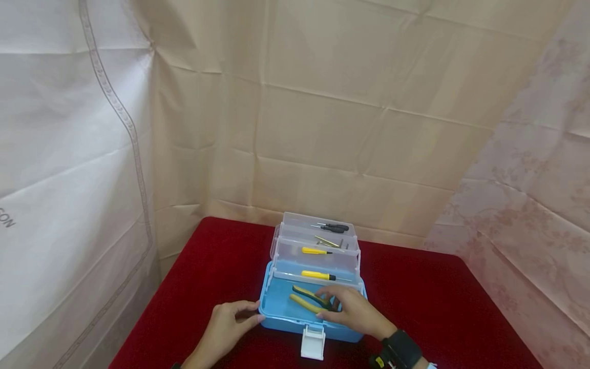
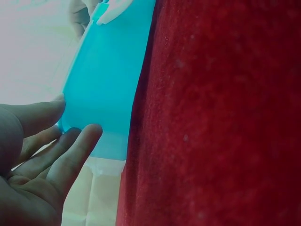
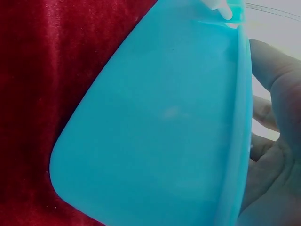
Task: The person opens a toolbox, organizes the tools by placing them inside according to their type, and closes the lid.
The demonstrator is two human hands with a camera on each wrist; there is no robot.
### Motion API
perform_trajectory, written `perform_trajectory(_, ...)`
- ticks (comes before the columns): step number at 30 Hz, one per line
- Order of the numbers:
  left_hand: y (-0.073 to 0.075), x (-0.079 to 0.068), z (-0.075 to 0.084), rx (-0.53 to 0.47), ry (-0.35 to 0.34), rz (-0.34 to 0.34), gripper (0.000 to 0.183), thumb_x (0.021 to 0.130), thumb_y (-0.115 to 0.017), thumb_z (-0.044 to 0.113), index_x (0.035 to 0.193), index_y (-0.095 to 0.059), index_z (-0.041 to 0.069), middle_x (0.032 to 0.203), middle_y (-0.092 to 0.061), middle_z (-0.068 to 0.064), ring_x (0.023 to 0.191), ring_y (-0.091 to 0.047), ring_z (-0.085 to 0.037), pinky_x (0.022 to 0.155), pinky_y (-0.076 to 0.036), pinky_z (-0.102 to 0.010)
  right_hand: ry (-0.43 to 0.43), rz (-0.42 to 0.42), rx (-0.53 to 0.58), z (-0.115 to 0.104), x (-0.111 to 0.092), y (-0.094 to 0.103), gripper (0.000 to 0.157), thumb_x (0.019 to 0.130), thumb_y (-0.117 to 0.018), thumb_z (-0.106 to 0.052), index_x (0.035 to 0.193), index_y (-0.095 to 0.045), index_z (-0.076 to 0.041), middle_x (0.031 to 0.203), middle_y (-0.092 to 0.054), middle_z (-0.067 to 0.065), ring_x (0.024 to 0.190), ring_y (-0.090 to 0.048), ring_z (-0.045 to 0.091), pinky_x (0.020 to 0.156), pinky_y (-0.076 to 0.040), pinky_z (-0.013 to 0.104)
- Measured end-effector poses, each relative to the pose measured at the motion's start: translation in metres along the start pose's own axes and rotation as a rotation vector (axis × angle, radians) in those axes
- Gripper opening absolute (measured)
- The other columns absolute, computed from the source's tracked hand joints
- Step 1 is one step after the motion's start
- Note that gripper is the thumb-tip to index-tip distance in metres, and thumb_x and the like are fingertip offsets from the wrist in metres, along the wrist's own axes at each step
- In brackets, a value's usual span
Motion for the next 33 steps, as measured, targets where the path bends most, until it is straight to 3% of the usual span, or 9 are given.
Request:
perform_trajectory(11,-0.002,-0.003,-0.001,-0.016,0.024,-0.018,0.047,0.085,-0.075,0.034,0.118,-0.07,0.001,0.114,-0.069,-0.012,0.098,-0.069,-0.021,0.072,-0.056,-0.028,0.009,-0.043,-0.015,0.005,0.004,-0.004,0.046,0.084,-0.072,-0.047,0.121,-0.065,-0.02,0.104,-0.066,-0.009,0.086,-0.061,0.012,0.073,-0.053,0.023)
perform_trajectory(22,-0.001,-0.001,0.0,-0.012,-0.002,-0.002,0.043,0.086,-0.074,0.031,0.117,-0.07,0.0,0.113,-0.069,-0.011,0.097,-0.069,-0.02,0.072,-0.056,-0.027,0.014,-0.036,-0.095,0.007,0.008,-0.005,0.042,0.081,-0.075,-0.046,0.112,-0.071,-0.018,0.098,-0.067,-0.01,0.083,-0.061,0.009,0.071,-0.052,0.02)
perform_trajectory(28,-0.001,-0.002,0.0,-0.019,0.008,-0.002,0.043,0.086,-0.074,0.029,0.117,-0.07,0.0,0.114,-0.069,-0.012,0.096,-0.069,-0.02,0.071,-0.056,-0.027,0.03,-0.04,-0.084,0.01,0.009,-0.008,0.04,0.08,-0.077,-0.043,0.109,-0.072,-0.017,0.095,-0.068,-0.01,0.081,-0.062,0.009,0.068,-0.052,0.017)
perform_trajectory(33,0.0,-0.001,0.002,0.0,-0.01,0.009,0.042,0.086,-0.074,0.029,0.116,-0.071,0.0,0.113,-0.069,-0.011,0.098,-0.069,-0.021,0.072,-0.056,-0.027,-0.008,-0.071,-0.043,0.015,0.012,-0.01,0.037,0.08,-0.078,-0.04,0.11,-0.072,-0.019,0.097,-0.067,-0.012,0.082,-0.061,0.009,0.069,-0.052,0.019)
Point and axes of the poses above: each hand's wrist, its own x-axis towards the middle knuckle, its own y-axis out of the back of the hand, z = x × y, the point moved 3 cm from there along x, towards the middle knuckle
